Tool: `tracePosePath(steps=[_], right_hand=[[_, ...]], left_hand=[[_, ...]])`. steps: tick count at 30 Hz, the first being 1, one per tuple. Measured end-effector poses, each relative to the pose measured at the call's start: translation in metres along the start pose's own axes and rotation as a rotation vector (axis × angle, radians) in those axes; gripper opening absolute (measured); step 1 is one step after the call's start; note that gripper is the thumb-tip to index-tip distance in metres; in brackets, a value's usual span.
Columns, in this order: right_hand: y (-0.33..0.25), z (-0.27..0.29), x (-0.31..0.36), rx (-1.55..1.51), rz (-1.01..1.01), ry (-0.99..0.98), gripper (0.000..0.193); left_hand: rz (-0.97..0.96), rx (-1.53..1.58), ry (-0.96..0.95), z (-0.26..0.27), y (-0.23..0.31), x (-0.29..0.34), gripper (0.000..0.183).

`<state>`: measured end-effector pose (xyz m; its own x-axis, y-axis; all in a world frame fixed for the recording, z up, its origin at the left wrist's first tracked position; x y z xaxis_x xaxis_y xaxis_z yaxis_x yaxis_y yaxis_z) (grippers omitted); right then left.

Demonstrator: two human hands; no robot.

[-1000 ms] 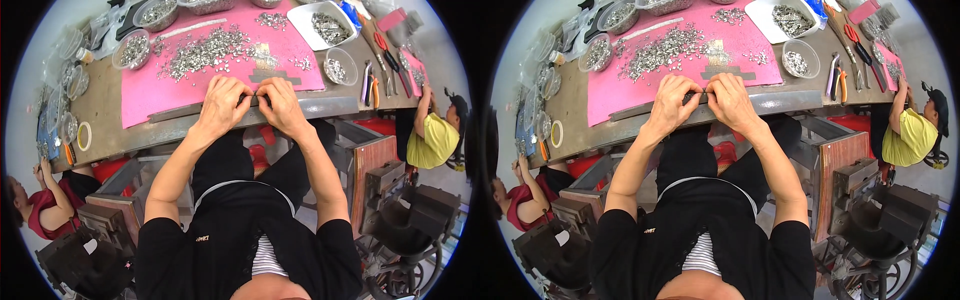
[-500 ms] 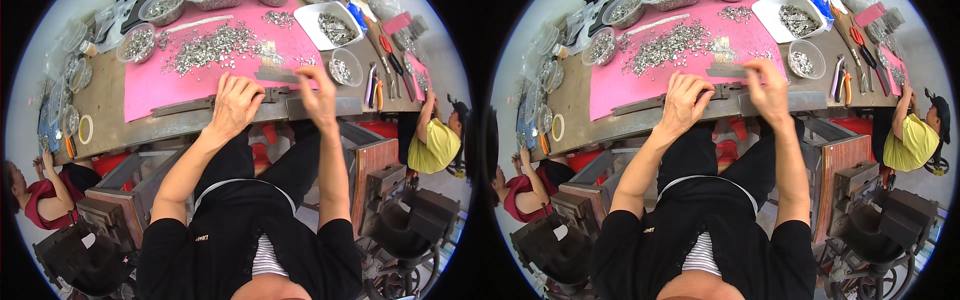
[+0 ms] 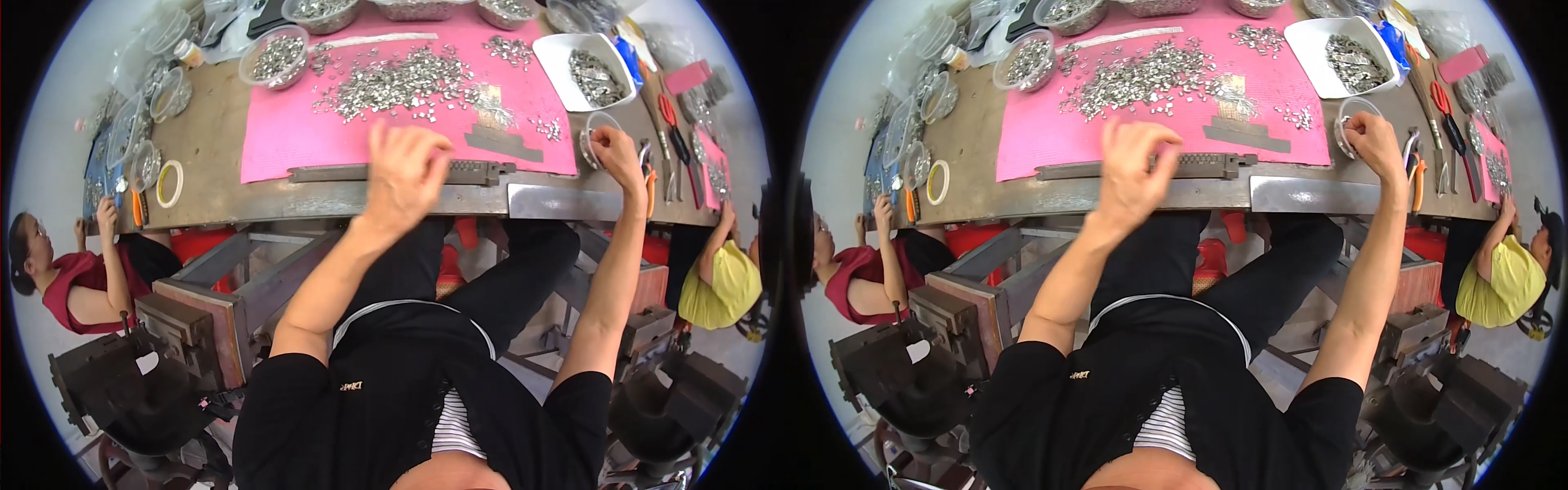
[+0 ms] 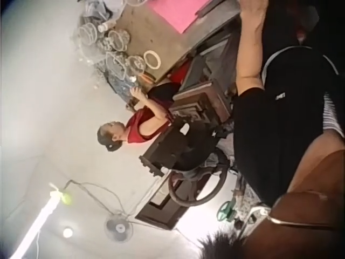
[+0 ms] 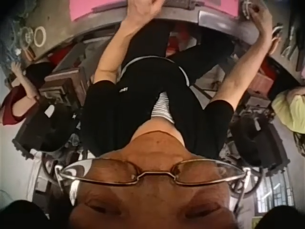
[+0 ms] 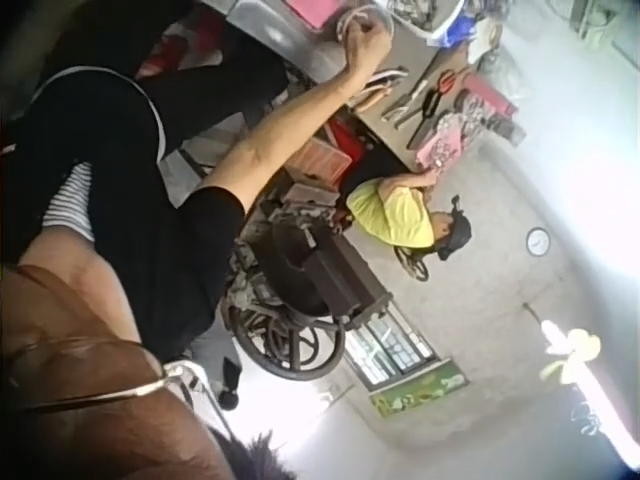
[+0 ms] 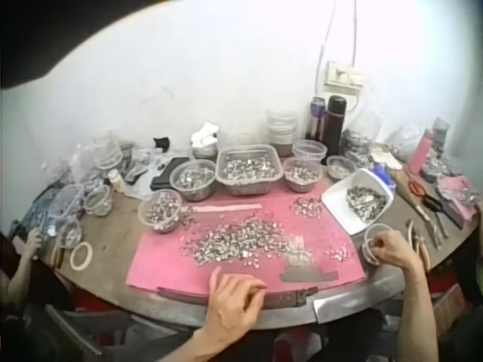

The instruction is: Placing small metal components into a specialized jig and then using a manual wheel-operated press to finish the assembly.

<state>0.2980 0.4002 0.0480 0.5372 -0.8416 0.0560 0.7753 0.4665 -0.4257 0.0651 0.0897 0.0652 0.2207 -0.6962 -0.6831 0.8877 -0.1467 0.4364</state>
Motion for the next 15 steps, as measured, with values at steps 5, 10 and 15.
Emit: tracePosePath(steps=[5,10,15], right_hand=[[-0.007,0.012,0.012,0.040,0.071,0.164,0.019],[-0.073,0.035,0.057,-0.071,0.199,0.465,0.014],[-0.168,-0.052,0.067,-0.258,0.422,0.095,0.012]], left_hand=[[0.101,-0.237,-0.016,0.060,-0.071,0.011,0.010],[0.159,-0.211,-0.137,0.067,-0.083,0.013,0.010],[0.187,-0.136,-0.103,0.056,-0.083,0.008,0.009]])
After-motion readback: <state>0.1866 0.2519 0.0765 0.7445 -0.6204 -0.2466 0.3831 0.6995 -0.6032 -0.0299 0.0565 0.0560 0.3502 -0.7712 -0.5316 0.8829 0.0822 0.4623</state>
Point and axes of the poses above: each hand's wrist, its own x-axis away from the middle knuckle, its own z-axis out of the back of the hand, y = z × x, the point moved 9 cm from there along -x, towards the middle knuckle, and after that the axes turned 9 degrees about -z, right-handed, at the moved point
